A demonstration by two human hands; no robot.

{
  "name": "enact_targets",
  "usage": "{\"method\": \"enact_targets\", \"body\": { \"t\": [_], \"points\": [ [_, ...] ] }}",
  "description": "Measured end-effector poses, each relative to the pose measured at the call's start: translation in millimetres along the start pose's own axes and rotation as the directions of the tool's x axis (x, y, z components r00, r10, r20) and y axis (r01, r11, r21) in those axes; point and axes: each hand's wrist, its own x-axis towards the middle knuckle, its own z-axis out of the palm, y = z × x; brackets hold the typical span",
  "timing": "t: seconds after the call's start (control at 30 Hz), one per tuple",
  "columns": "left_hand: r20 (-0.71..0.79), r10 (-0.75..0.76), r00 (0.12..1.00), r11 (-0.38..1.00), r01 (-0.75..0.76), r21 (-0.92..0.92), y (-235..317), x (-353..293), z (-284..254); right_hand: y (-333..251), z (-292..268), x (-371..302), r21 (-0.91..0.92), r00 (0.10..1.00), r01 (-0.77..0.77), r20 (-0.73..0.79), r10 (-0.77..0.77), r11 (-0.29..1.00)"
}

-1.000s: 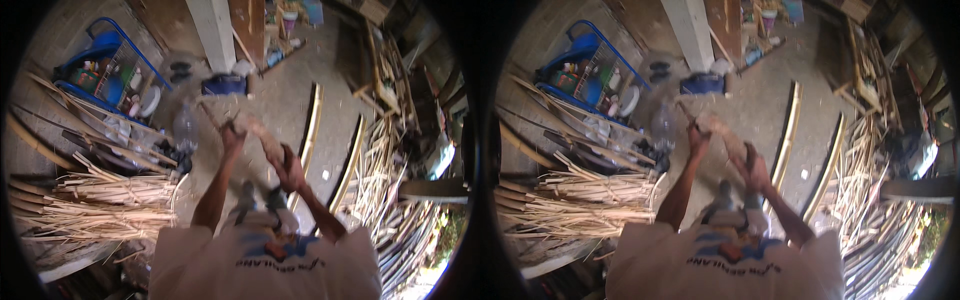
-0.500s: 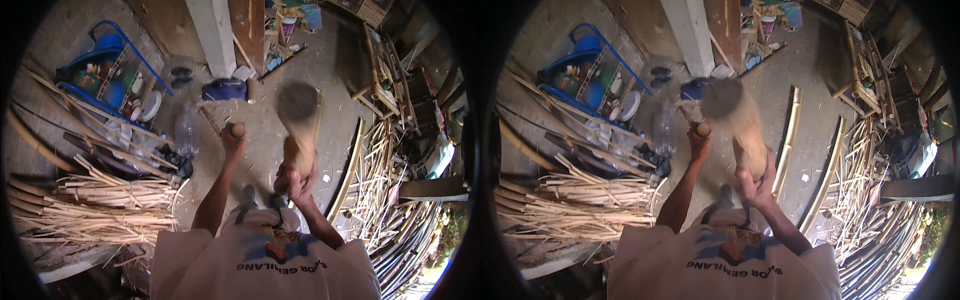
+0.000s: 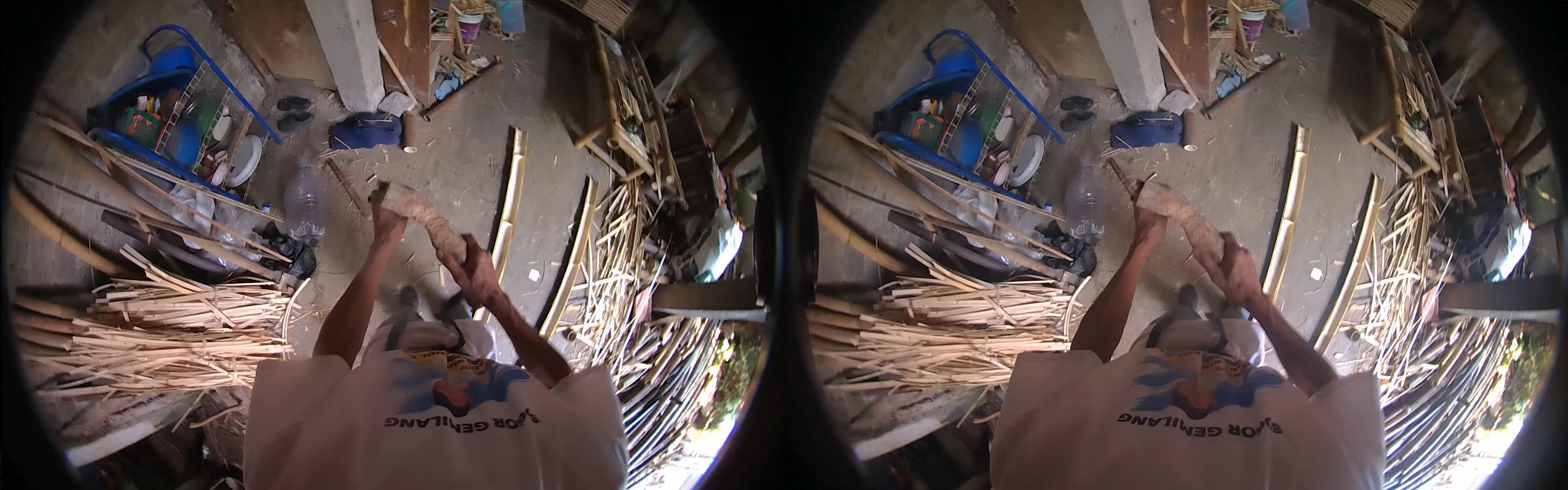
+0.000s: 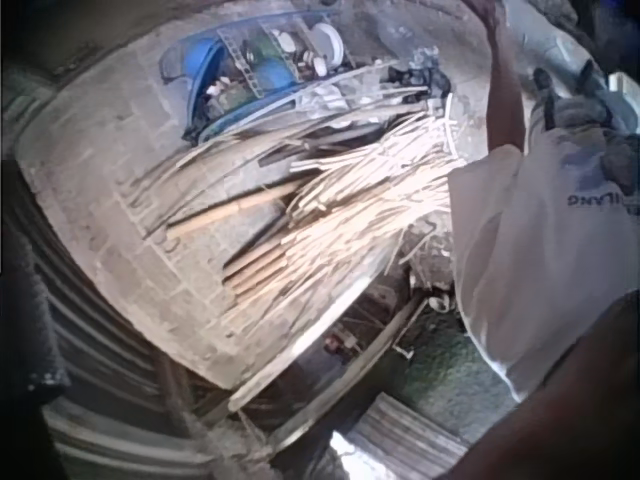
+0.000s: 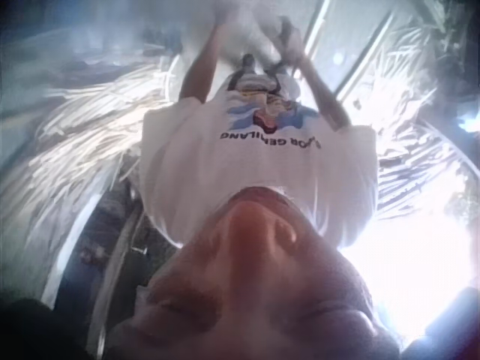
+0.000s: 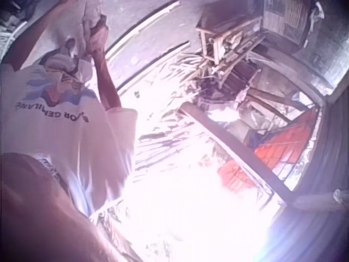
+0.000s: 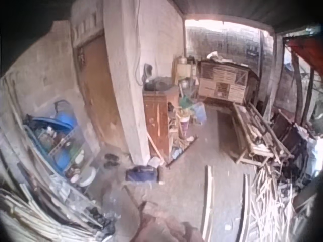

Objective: The person uses a machete to split long bamboo poles into thinner strips. They repeatedly strike the bamboo with the machete, adjust the pieces, and separate the split sections on the ground.

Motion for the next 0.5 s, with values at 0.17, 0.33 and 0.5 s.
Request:
{"method": "enact_targets", "body": {
  "t": [0.17, 0.33, 0.5],
  "points": [
    [-0.092, -0.382, 0.92, 0.752, 0.252, -0.61, -23, 3, -63, 35, 22, -32, 0.584, 0.955, 0.069, -0.274, 0.116, 0.809],
    [0.015, -0.588, 0.809, 0.296, 0.233, -0.926, -38, -44, -145, 170, 54, -9, 0.108, 0.886, -0.371, -0.258, 0.386, 0.922],
    [0.034, -0.462, 0.886, 0.14, 0.11, -0.984, -8, -73, -171, 255, 112, 5, -0.162, 0.781, -0.624, -0.163, 0.603, 0.765]
  ]
}}
